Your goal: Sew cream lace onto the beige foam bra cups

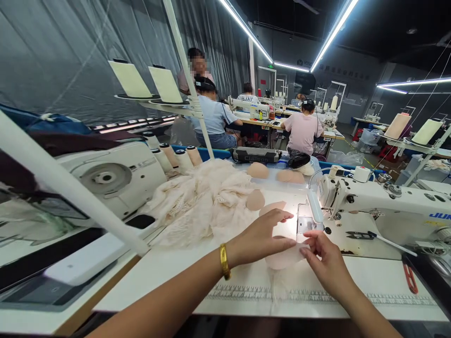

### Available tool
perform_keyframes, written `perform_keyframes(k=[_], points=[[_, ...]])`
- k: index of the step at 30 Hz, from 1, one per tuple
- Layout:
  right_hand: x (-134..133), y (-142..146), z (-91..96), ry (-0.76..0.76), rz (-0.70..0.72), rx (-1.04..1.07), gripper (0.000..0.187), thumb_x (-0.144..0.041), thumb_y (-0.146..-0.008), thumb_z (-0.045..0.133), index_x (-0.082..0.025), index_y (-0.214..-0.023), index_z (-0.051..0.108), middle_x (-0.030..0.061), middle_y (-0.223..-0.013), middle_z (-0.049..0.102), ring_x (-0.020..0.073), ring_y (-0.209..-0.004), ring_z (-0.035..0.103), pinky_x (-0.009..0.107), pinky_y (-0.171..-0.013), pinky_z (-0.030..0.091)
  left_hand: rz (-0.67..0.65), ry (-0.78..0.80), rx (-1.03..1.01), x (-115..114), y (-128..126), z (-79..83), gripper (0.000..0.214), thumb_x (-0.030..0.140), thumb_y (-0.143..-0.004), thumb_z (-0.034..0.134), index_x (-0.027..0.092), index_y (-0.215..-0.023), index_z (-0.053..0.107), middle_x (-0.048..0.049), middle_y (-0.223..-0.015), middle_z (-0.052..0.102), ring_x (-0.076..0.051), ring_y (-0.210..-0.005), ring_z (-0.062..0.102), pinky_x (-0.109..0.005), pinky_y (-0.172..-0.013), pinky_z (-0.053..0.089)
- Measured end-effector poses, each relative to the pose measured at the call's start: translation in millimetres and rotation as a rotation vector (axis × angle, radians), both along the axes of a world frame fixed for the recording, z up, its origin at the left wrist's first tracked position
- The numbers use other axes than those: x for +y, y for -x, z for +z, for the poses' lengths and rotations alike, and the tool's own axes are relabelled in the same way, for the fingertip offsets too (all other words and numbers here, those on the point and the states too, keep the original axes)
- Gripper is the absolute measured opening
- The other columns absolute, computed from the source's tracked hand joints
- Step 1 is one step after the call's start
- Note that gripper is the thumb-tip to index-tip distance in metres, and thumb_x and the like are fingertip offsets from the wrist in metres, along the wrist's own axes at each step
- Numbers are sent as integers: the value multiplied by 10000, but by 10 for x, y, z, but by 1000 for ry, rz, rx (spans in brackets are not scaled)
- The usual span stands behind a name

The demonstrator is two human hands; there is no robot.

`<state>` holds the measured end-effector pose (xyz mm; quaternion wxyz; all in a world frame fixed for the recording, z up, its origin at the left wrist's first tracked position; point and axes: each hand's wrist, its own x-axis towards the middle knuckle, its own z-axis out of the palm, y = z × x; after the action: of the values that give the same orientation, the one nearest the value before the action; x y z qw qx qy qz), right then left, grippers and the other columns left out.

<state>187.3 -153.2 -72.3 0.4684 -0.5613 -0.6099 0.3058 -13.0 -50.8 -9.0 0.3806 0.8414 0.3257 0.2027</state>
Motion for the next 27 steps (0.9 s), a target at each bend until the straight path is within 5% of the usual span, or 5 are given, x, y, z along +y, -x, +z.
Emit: perform_keyframes(k=[3, 6, 11, 16, 27], points=[[-150, 57, 222, -82, 142, -169, 270, -265, -972, 569, -292, -1240, 588, 1, -947, 741, 174, -801, 672, 322, -794, 541, -355, 31, -1, 18, -56, 141, 801, 474, -711, 852, 249, -1413, 538, -112, -1440, 584, -335, -1326, 529, -452, -1098, 426], [-228, 33, 404, -177, 195, -284, 285, -245, -983, 576, -309, -1260, 586, 2, -1011, 757, 177, -862, 711, 310, -811, 563, -540, 165, 30, 42, -138, 121, 482, 374, -717, 823, 240, -1149, 657, -32, -1117, 708, -270, -1066, 650, -344, -902, 509], [-145, -47, 549, -486, 40, -449, 247, -219, -1019, 539, -274, -1255, 587, 46, -985, 770, 195, -824, 733, 303, -712, 583, -423, 97, -34, 117, -99, 39, 218, 364, -807, 694, 201, -828, 552, 34, -753, 571, -143, -695, 521, -238, -617, 395], [72, -37, 389, -725, -99, -581, 261, -118, -1006, 524, -265, -1190, 637, 49, -939, 770, 197, -801, 714, 328, -709, 556, -166, -620, -18, 138, 50, -13, 126, 171, -907, 521, 203, -786, 506, 15, -691, 555, -152, -633, 473, -294, -622, 349], [401, -641, -228, -302, 314, -874, 324, -210, -1059, 397, -277, -1005, 709, 13, -925, 726, 180, -856, 632, 288, -753, 481, -447, -1028, 342, 152, -378, -491, 195, 58, -861, 627, 192, -742, 550, -22, -766, 624, -191, -663, 542, -355, -592, 384]])
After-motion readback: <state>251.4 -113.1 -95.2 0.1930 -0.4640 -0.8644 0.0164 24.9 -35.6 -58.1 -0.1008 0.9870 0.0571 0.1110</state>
